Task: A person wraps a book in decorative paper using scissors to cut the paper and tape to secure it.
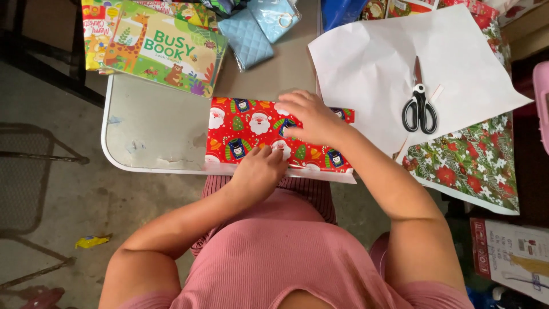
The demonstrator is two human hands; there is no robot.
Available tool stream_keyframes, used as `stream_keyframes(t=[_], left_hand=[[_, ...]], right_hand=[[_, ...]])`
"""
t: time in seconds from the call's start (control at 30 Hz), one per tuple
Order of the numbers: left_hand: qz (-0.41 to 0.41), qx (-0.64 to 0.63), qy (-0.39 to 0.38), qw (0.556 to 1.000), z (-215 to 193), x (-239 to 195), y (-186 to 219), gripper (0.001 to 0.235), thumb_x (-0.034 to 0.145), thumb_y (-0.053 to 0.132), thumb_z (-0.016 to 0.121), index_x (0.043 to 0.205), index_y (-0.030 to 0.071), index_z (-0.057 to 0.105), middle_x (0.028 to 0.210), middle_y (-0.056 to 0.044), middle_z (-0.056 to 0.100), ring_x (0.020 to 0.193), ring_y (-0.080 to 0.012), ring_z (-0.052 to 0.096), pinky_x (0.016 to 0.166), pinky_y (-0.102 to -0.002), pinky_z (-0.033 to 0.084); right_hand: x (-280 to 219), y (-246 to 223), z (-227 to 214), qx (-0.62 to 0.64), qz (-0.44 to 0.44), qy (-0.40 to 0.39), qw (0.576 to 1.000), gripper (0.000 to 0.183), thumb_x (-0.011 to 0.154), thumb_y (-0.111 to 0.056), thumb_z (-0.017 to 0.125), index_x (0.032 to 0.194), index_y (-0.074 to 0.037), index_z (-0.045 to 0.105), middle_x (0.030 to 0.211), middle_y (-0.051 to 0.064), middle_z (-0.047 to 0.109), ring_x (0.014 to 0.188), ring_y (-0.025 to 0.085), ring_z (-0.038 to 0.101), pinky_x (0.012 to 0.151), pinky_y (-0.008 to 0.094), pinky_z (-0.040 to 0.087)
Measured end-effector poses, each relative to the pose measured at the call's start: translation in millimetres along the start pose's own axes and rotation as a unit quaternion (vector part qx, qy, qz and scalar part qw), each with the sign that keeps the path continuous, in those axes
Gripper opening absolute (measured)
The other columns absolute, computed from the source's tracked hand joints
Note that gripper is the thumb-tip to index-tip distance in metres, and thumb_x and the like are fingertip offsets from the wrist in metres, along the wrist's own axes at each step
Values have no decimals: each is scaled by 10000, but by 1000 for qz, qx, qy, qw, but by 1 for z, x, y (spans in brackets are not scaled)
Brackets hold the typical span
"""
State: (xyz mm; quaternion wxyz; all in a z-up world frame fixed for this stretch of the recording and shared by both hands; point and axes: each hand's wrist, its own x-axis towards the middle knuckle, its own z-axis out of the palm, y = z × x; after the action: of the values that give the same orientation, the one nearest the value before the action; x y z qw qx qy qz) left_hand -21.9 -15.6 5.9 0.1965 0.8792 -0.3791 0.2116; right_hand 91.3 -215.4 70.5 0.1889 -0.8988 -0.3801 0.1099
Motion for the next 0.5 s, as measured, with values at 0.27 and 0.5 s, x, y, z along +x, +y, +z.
stream_keyframes(t=[0.27, 0.5], left_hand=[[41, -4, 30, 999, 3, -33, 1, 211, 954, 182, 613, 752, 121, 604, 795, -65, 521, 775, -292, 560, 694, -403, 437], [96, 4, 80, 992, -6, -30, 1, 211, 972, 114, 580, 762, 103, 596, 787, -74, 498, 754, -292, 533, 695, -405, 443]], right_hand=[[-42, -27, 44, -166, -84, 22, 982, 787, 734, -487, 804, 1420, -209, 536, 1521, 95, 456, 1448, 364, 355, 1117, 555, 331], [-38, -29, 48, -147, -124, 58, 980, 601, 736, -345, 773, 1309, -252, 616, 1473, 77, 514, 1399, 368, 433, 1060, 556, 380]])
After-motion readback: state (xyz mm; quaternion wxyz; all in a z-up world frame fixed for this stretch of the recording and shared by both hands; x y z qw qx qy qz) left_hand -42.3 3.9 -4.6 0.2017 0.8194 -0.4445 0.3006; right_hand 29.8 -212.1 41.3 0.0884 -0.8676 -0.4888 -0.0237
